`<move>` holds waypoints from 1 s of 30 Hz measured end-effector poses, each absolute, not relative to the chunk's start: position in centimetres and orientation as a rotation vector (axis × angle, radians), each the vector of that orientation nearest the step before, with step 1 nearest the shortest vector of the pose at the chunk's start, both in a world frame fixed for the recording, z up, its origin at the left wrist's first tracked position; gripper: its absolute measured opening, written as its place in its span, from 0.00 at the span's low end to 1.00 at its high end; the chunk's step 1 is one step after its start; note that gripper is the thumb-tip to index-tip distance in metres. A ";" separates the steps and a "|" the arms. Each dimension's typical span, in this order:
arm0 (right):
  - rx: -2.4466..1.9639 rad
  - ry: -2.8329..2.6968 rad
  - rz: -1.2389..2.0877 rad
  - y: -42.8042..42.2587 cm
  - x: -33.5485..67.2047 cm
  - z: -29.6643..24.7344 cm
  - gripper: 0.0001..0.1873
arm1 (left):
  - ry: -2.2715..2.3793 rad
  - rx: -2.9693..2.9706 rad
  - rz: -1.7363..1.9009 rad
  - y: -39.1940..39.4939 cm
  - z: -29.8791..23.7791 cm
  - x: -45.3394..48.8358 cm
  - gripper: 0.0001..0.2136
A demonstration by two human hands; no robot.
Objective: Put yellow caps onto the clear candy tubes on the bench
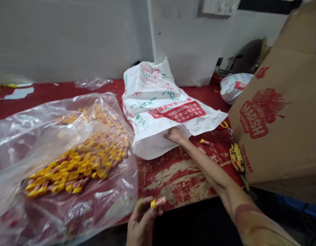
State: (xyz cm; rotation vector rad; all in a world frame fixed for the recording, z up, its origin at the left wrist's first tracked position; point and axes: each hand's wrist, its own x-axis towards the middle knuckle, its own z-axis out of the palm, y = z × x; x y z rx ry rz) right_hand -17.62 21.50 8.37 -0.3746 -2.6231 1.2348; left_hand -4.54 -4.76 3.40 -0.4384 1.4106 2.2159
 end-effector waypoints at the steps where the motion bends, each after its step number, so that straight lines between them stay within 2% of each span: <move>1: -0.344 -2.622 1.327 20.8 -16.1 7.8 0.12 | 1.375 -0.438 2.248 -4.3 3.6 -4.7 0.18; 5: -0.227 -2.406 1.927 18.2 -8.1 6.2 0.13 | 1.280 -0.458 2.402 -2.8 3.4 -5.0 0.18; 8: -0.247 -2.352 2.073 16.7 -3.3 5.3 0.13 | 1.269 -0.466 2.447 -2.0 2.9 -4.4 0.18; 21: -0.039 -2.452 1.889 14.7 0.0 3.5 0.10 | 1.361 -0.500 2.478 -0.4 2.9 -2.8 0.16; 30: 0.085 -2.535 1.438 13.4 0.6 2.7 0.08 | 1.779 -0.115 2.226 0.2 2.4 -1.0 0.13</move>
